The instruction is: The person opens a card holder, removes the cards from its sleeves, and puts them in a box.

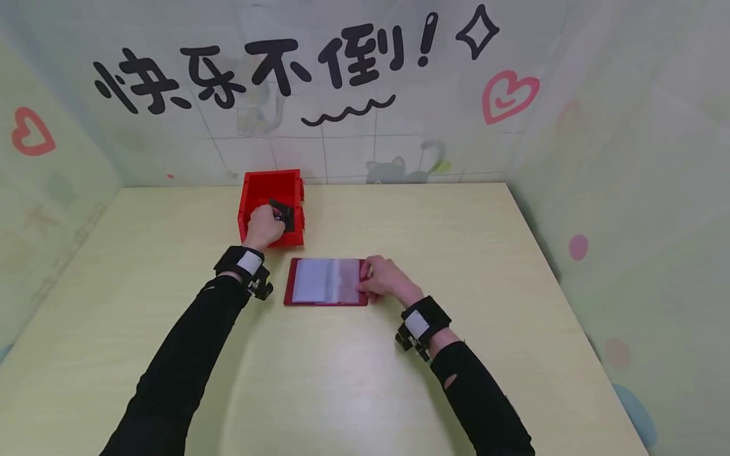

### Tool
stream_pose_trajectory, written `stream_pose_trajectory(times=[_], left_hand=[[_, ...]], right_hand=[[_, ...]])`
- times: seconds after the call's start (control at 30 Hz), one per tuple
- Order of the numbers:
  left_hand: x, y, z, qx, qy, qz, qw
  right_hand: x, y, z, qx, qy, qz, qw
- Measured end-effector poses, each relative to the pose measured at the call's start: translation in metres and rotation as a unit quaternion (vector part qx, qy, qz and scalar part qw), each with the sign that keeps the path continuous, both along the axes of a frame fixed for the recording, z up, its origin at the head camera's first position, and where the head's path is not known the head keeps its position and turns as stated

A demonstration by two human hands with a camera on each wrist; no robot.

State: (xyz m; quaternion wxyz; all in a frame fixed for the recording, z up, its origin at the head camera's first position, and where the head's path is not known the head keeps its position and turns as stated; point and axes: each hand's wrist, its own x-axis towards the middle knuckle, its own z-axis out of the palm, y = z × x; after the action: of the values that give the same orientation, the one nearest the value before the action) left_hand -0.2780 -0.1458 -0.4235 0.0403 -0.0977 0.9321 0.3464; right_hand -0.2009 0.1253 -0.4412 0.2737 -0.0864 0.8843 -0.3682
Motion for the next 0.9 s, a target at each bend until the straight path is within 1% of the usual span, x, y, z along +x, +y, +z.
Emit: stream_pose_trajectory(times=[0.07, 0.17, 0.3, 0.4, 0.53, 0.63, 0.7, 0.8, 0.9], left_hand=[[0.002, 0.003, 0.001, -0.01, -0.012, -0.006, 0.9998], [0.007, 0.006, 0.003, -0.043, -0.023, -0.029, 0.9984], [0.011, 0.009, 0.005, -0.092, -0.035, -0.054, 0.9937], [0.014, 0.009, 0.004, -0.111, -0.039, -0.06, 0.9912], [0.016, 0.008, 0.002, -0.108, -0.03, -0.054, 0.9922], [0.018, 0.009, -0.002, -0.094, 0.005, -0.051, 0.9942], [0.022, 0.009, -0.005, -0.082, 0.046, -0.053, 0.9942], [0.032, 0.01, -0.008, -0.063, 0.108, -0.066, 0.9901], [0.046, 0.008, -0.006, -0.044, 0.142, -0.085, 0.9852]], right_hand=[[0.0, 0.0, 0.001, 0.001, 0.0, -0.001, 1.0], [-0.001, 0.0, 0.002, 0.003, -0.001, -0.003, 1.0], [-0.001, -0.001, 0.003, 0.007, -0.002, -0.006, 1.0], [0.0, -0.001, 0.002, 0.01, -0.001, -0.003, 1.0], [0.0, -0.002, 0.001, 0.008, -0.002, -0.004, 1.0], [0.0, -0.001, 0.0, 0.003, -0.001, -0.004, 1.0], [0.0, 0.002, 0.001, 0.0, 0.0, -0.002, 1.0], [0.0, 0.008, 0.002, -0.014, 0.004, 0.008, 1.0], [0.0, 0.019, 0.006, -0.035, 0.014, 0.033, 0.999]])
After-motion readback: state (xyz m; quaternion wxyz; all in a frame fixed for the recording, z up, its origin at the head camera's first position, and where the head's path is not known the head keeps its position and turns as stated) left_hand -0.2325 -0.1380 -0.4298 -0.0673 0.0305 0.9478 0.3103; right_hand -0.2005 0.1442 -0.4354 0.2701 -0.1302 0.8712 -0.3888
